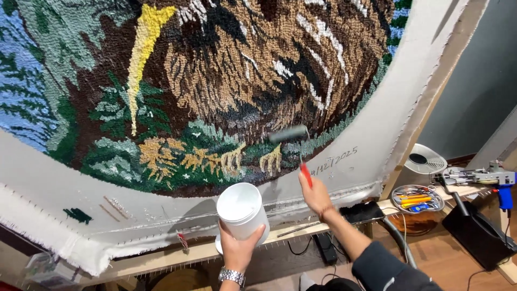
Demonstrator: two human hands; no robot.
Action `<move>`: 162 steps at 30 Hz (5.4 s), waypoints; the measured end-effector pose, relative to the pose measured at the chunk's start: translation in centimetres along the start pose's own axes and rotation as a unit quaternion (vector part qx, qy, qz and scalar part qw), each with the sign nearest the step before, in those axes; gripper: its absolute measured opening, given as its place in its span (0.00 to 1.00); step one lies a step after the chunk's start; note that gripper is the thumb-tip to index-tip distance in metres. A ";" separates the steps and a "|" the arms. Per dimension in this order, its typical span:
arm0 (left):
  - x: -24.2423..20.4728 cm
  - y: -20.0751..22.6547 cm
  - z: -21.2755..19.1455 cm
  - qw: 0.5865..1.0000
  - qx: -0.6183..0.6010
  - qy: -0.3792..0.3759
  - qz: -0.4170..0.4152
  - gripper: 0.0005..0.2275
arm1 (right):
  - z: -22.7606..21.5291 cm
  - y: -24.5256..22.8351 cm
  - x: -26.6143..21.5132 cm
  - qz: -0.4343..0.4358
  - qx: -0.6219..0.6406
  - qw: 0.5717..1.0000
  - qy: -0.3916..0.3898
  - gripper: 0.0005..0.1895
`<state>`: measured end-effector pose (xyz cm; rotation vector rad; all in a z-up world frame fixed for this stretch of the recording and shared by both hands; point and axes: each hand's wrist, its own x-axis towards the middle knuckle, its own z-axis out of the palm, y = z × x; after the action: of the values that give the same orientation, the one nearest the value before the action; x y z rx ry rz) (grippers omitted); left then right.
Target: Applying adhesive to the back of a tufted rug using a small paint roller to secure the yarn fibers.
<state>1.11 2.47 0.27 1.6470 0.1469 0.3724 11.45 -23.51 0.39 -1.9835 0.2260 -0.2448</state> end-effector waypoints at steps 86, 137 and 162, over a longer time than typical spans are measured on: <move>0.6 -1.6 -9.8 0.996 -0.016 0.077 -0.034 0.51 | -4.2 -15.8 -0.8 -0.116 -0.489 0.863 -0.045 0.31; -0.7 -3.4 -9.1 0.995 -0.039 0.091 -0.028 0.48 | 8.8 -16.7 -2.5 -0.055 -0.362 0.899 -0.242 0.25; -1.4 -4.2 -9.9 0.995 -0.006 0.078 -0.065 0.47 | 0.5 -2.5 -0.1 0.066 -0.294 0.927 -0.223 0.28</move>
<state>-2.87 11.82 -3.35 1.5861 0.3665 0.4006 11.66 -21.98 2.47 -2.5373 0.1436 0.4123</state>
